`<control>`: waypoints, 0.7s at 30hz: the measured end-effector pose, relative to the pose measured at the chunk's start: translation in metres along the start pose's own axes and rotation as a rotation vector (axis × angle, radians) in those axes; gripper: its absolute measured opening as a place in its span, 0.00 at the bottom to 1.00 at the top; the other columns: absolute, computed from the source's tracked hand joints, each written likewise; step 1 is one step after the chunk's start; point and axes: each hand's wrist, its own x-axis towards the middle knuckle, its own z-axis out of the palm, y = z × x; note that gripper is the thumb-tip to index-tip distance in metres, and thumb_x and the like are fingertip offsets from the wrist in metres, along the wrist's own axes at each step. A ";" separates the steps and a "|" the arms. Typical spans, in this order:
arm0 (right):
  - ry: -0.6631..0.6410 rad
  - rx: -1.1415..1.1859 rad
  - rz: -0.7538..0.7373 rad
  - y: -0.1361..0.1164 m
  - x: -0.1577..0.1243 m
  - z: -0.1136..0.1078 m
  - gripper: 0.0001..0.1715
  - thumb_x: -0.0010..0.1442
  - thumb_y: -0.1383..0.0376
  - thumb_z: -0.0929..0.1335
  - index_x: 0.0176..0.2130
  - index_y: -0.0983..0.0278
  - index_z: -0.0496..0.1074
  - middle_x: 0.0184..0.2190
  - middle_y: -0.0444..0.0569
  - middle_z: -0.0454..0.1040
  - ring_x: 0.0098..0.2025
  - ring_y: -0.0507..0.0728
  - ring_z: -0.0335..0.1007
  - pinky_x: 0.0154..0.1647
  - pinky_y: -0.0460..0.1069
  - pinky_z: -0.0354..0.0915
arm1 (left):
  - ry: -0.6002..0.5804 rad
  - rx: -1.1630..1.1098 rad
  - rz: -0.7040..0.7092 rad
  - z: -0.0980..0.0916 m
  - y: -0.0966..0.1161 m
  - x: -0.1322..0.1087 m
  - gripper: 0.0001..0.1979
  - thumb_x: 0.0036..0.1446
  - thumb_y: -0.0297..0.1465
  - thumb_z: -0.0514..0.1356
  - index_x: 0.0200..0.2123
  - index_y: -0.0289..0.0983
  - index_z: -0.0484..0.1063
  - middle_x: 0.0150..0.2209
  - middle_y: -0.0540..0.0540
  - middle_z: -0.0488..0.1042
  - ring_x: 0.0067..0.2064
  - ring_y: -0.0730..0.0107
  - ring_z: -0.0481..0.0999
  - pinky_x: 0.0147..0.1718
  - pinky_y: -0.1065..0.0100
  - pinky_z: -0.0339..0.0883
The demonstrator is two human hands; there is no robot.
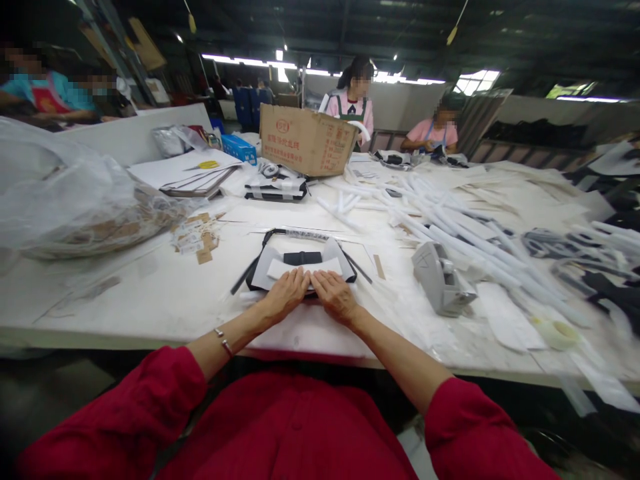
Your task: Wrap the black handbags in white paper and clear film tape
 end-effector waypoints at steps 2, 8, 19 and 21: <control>0.014 -0.039 -0.002 -0.003 -0.001 0.002 0.26 0.66 0.73 0.57 0.59 0.67 0.68 0.59 0.61 0.70 0.62 0.63 0.64 0.64 0.64 0.58 | -0.001 -0.012 0.010 -0.001 0.000 0.000 0.26 0.61 0.20 0.46 0.62 0.23 0.57 0.60 0.21 0.63 0.60 0.47 0.67 0.56 0.51 0.62; 0.042 -0.195 -0.040 -0.008 0.000 0.004 0.32 0.63 0.59 0.67 0.61 0.72 0.64 0.59 0.67 0.67 0.63 0.69 0.61 0.65 0.66 0.52 | -0.043 -0.044 0.056 -0.013 -0.011 0.005 0.24 0.59 0.22 0.49 0.59 0.26 0.60 0.51 0.27 0.70 0.53 0.50 0.72 0.48 0.54 0.68; -0.033 -0.404 -0.027 0.001 0.045 -0.034 0.27 0.62 0.65 0.65 0.59 0.72 0.64 0.50 0.65 0.72 0.51 0.69 0.66 0.53 0.61 0.57 | -0.206 -0.064 0.135 -0.071 -0.054 0.054 0.18 0.50 0.26 0.59 0.47 0.36 0.68 0.40 0.40 0.78 0.41 0.52 0.79 0.38 0.59 0.70; -0.076 -0.426 -0.022 0.001 0.053 -0.036 0.22 0.65 0.68 0.61 0.56 0.72 0.66 0.47 0.64 0.74 0.47 0.66 0.68 0.49 0.59 0.58 | -0.206 -0.064 0.123 -0.073 -0.058 0.053 0.19 0.49 0.26 0.59 0.47 0.37 0.68 0.41 0.40 0.78 0.41 0.53 0.79 0.38 0.60 0.70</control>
